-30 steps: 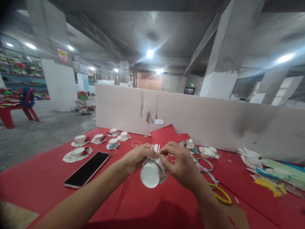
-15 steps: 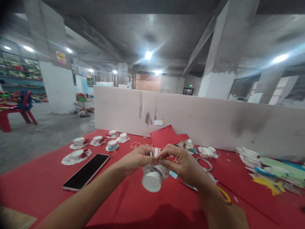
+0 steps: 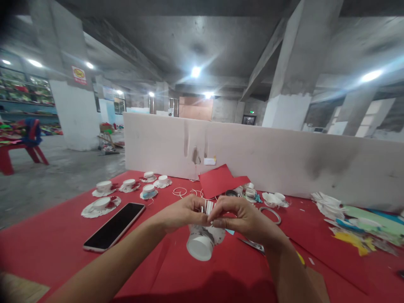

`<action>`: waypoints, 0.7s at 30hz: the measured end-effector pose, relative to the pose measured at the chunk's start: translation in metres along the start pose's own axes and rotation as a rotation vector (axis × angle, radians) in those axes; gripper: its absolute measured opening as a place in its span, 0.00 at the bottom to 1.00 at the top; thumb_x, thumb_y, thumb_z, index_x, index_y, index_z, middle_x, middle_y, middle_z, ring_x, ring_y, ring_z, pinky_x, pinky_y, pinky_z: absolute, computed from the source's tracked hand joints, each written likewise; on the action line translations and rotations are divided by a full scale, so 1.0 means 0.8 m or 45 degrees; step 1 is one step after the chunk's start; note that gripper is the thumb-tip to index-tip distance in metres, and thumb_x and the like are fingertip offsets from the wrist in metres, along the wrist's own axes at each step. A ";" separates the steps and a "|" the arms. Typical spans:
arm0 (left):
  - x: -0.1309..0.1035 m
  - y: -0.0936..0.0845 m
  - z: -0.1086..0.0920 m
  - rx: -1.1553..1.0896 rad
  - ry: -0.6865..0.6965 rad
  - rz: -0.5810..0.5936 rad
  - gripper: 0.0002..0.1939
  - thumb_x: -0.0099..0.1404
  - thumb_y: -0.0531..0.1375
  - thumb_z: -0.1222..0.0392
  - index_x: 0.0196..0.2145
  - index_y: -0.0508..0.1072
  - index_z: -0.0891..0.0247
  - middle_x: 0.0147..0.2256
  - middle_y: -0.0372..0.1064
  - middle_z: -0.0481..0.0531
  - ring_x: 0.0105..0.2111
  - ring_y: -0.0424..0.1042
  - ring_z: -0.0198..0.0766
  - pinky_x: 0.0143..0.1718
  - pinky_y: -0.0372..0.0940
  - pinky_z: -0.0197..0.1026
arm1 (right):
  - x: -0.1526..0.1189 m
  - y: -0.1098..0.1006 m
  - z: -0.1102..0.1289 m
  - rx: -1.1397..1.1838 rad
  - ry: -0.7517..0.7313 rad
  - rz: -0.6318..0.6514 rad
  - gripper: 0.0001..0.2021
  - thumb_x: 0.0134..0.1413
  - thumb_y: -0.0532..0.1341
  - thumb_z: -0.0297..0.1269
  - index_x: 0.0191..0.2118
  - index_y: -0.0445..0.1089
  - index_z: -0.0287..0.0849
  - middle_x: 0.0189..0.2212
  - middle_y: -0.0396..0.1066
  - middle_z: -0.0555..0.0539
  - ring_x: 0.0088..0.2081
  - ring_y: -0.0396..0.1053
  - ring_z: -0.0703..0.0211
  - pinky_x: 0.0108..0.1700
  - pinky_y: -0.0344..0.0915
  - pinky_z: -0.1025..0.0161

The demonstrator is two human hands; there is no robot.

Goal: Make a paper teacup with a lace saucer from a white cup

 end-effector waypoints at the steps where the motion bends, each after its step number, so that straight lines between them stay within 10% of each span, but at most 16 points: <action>1: 0.000 0.000 0.000 0.002 -0.004 0.002 0.05 0.49 0.60 0.63 0.27 0.72 0.66 0.22 0.63 0.46 0.24 0.61 0.30 0.28 0.55 0.34 | 0.000 0.000 0.001 -0.005 -0.008 0.003 0.06 0.51 0.62 0.38 0.31 0.73 0.42 0.29 0.66 0.49 0.33 0.64 0.62 0.37 0.60 0.63; 21: -0.007 -0.031 -0.023 0.476 0.240 -0.399 0.06 0.55 0.57 0.59 0.28 0.66 0.65 0.23 0.60 0.45 0.22 0.59 0.29 0.21 0.51 0.32 | 0.006 -0.020 -0.021 0.272 0.298 -0.319 0.10 0.43 0.66 0.41 0.28 0.71 0.38 0.21 0.65 0.52 0.23 0.60 0.68 0.25 0.56 0.69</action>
Point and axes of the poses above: each hand's wrist, its own x-axis towards the middle knuckle, its own y-axis out of the palm, z = x × y, the point moved 10 cm from there along x, towards the middle knuckle
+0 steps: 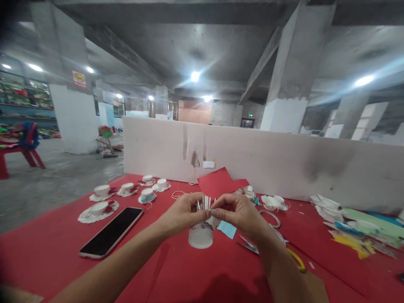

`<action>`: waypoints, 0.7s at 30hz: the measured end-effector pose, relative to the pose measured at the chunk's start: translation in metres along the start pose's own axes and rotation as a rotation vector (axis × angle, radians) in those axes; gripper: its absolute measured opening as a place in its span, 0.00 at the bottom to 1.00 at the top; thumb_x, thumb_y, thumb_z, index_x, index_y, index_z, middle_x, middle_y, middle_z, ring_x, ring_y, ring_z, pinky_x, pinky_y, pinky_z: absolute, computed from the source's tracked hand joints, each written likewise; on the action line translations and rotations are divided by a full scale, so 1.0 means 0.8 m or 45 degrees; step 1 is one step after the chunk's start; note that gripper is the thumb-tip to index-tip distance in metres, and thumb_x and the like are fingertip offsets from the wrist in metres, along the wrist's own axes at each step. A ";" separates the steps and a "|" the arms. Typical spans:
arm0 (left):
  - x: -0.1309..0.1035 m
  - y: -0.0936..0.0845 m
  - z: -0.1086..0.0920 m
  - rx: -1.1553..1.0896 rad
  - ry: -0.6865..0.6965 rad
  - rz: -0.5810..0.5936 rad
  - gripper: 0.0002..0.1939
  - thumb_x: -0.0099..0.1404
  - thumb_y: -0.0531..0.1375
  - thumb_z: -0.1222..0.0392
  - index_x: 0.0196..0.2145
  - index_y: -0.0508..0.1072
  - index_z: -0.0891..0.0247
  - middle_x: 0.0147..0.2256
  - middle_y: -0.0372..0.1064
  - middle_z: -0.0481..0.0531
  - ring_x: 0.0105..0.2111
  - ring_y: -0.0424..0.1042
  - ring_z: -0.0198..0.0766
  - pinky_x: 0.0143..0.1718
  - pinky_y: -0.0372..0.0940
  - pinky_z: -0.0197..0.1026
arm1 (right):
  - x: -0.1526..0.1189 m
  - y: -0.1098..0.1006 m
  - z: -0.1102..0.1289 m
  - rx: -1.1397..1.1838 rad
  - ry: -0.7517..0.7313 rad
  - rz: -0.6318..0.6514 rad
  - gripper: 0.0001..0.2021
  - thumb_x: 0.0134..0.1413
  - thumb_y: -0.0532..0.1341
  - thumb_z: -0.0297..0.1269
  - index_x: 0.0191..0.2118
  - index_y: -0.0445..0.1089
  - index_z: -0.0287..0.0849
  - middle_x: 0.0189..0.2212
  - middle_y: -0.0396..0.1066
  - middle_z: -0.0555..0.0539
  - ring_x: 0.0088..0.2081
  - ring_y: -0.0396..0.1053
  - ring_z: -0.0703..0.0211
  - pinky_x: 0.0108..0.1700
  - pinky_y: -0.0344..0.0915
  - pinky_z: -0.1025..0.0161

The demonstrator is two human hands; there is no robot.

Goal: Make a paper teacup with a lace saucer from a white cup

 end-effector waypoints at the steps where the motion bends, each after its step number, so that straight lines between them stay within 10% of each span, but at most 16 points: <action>1: 0.000 -0.001 0.000 0.037 0.005 -0.018 0.06 0.55 0.56 0.59 0.27 0.66 0.65 0.22 0.60 0.45 0.22 0.59 0.28 0.21 0.50 0.32 | 0.000 -0.001 0.000 -0.030 -0.001 -0.009 0.11 0.43 0.66 0.41 0.28 0.71 0.38 0.21 0.66 0.52 0.23 0.61 0.68 0.25 0.56 0.69; 21: -0.006 -0.009 -0.025 0.321 0.121 -0.166 0.09 0.58 0.57 0.55 0.30 0.63 0.64 0.23 0.62 0.45 0.22 0.58 0.29 0.23 0.51 0.33 | -0.010 -0.015 0.024 -0.648 -0.222 -0.194 0.06 0.50 0.59 0.38 0.32 0.73 0.44 0.30 0.72 0.47 0.34 0.67 0.57 0.36 0.62 0.61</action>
Point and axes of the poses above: each hand's wrist, its own x-axis towards the middle knuckle, its own y-axis out of the palm, z = x × y, the point moved 10 cm from there along x, towards the middle knuckle
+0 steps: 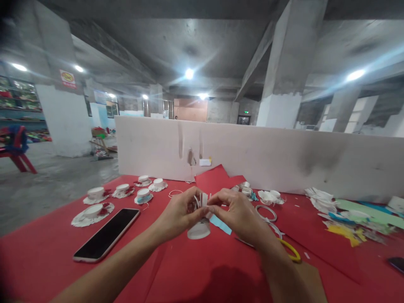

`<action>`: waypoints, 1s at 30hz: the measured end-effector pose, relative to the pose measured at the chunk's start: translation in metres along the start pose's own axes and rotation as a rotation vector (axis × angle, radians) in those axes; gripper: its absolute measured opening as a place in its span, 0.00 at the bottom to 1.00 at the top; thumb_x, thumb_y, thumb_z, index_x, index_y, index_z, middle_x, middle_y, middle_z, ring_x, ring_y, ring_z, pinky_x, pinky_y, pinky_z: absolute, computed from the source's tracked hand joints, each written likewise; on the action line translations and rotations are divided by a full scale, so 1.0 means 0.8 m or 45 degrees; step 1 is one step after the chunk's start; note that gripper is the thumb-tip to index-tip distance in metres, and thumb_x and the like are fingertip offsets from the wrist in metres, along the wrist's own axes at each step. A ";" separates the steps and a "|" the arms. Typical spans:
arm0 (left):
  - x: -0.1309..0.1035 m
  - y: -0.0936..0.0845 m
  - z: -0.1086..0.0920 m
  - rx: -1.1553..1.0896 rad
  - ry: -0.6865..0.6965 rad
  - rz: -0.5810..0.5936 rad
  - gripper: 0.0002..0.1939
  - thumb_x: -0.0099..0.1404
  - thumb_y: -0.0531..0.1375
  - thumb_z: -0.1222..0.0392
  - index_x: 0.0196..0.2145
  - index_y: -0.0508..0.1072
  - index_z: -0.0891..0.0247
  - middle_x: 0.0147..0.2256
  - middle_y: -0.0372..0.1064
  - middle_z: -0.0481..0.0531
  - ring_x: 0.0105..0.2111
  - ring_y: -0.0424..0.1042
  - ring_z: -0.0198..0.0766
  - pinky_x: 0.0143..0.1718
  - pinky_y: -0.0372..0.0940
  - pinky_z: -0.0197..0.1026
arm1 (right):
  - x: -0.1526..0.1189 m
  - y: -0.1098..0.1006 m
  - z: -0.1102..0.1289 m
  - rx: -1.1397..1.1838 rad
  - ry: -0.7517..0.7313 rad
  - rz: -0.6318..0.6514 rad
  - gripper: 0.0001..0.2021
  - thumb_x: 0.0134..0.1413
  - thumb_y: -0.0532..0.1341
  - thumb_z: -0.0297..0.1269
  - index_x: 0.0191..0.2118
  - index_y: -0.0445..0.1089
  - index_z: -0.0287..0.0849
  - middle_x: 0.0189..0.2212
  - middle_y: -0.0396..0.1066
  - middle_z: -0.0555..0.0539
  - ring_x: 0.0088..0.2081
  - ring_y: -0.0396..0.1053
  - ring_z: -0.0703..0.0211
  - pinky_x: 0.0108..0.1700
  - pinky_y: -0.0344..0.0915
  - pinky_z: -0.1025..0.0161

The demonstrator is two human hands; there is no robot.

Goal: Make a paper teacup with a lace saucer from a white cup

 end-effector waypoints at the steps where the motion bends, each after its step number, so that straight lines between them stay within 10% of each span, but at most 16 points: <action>1: 0.000 0.000 0.001 -0.018 -0.004 0.007 0.09 0.58 0.56 0.55 0.30 0.64 0.64 0.24 0.62 0.46 0.22 0.58 0.29 0.23 0.51 0.33 | 0.000 -0.002 -0.002 0.067 0.005 0.003 0.08 0.51 0.59 0.40 0.34 0.72 0.43 0.31 0.72 0.47 0.34 0.68 0.57 0.37 0.63 0.61; 19: 0.001 -0.002 -0.005 -0.013 0.045 0.021 0.09 0.62 0.51 0.58 0.26 0.64 0.63 0.21 0.61 0.46 0.22 0.59 0.30 0.24 0.51 0.33 | 0.006 0.034 -0.033 0.506 0.188 0.240 0.15 0.49 0.60 0.48 0.29 0.70 0.38 0.23 0.66 0.50 0.26 0.61 0.65 0.29 0.56 0.67; 30: 0.007 -0.008 0.010 0.040 -0.029 -0.071 0.11 0.61 0.51 0.58 0.23 0.62 0.64 0.21 0.61 0.46 0.22 0.58 0.30 0.24 0.50 0.34 | 0.009 0.021 -0.014 0.022 0.110 0.007 0.14 0.55 0.54 0.43 0.24 0.65 0.40 0.20 0.64 0.50 0.25 0.60 0.62 0.28 0.55 0.65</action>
Point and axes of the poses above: each hand's wrist, its own x-axis towards the middle knuckle, its own y-axis out of the palm, z = x × y, the point moved 10 cm from there along x, towards the middle knuckle
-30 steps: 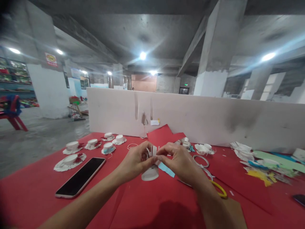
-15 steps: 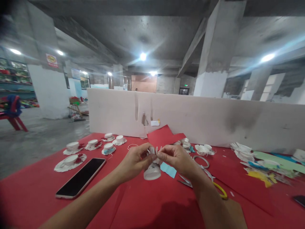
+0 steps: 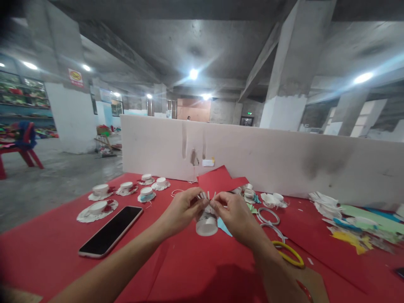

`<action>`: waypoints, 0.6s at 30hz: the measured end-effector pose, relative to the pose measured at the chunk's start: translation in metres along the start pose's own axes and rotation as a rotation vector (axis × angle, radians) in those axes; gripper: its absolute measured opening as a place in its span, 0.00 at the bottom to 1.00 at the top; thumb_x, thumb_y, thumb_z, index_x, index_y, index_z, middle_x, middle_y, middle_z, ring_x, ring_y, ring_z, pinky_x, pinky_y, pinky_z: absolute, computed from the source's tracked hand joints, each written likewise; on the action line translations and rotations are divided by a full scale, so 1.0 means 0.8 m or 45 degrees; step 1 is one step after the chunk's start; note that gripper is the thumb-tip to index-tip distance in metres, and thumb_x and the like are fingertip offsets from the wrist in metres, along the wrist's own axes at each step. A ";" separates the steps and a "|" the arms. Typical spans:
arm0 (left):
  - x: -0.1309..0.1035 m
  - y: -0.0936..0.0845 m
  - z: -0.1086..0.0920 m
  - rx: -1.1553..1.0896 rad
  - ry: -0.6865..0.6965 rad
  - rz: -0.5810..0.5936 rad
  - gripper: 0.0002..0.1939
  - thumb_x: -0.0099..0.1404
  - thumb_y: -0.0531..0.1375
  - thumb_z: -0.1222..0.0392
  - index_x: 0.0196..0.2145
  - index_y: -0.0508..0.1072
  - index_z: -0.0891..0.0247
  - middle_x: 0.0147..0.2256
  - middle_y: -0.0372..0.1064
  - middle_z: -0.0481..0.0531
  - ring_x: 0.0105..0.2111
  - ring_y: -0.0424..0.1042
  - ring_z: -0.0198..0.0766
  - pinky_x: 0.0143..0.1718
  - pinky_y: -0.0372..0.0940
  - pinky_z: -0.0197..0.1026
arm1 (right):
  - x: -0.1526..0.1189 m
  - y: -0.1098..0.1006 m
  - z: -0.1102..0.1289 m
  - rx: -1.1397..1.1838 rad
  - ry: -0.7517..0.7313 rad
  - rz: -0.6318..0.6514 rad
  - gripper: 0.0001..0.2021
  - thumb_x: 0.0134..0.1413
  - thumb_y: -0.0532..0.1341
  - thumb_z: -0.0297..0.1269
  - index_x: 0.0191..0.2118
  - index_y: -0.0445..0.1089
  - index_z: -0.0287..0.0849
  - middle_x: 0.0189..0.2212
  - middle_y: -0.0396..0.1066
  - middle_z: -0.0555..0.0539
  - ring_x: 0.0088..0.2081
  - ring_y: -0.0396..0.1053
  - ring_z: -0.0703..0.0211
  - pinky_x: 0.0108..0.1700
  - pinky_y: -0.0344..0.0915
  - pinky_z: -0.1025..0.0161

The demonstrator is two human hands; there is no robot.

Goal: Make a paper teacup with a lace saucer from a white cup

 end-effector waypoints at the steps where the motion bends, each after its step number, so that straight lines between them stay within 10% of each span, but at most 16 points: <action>1: 0.001 0.000 0.003 -0.001 -0.014 -0.001 0.12 0.61 0.51 0.58 0.22 0.61 0.63 0.20 0.60 0.45 0.21 0.57 0.30 0.23 0.49 0.34 | 0.000 0.000 0.001 -0.020 -0.004 -0.020 0.14 0.55 0.54 0.43 0.24 0.65 0.40 0.20 0.64 0.51 0.25 0.60 0.62 0.28 0.55 0.65; 12: 0.004 0.010 0.020 -0.162 -0.072 0.106 0.12 0.60 0.53 0.54 0.24 0.62 0.64 0.20 0.58 0.45 0.21 0.58 0.29 0.22 0.50 0.33 | 0.001 0.010 -0.003 0.237 0.009 0.159 0.14 0.54 0.55 0.46 0.28 0.68 0.40 0.22 0.67 0.50 0.25 0.63 0.62 0.28 0.59 0.65; 18: 0.010 0.006 0.035 -0.731 -0.222 0.043 0.17 0.56 0.59 0.52 0.41 0.64 0.64 0.31 0.63 0.48 0.26 0.63 0.30 0.26 0.57 0.34 | 0.005 0.000 -0.011 0.407 0.093 0.007 0.14 0.51 0.58 0.47 0.26 0.67 0.40 0.17 0.66 0.51 0.21 0.64 0.62 0.27 0.61 0.64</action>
Point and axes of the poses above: each hand's wrist, its own x-axis towards the middle knuckle, its own y-axis out of the palm, z = x × y, the point moved 10 cm from there along x, towards the middle knuckle
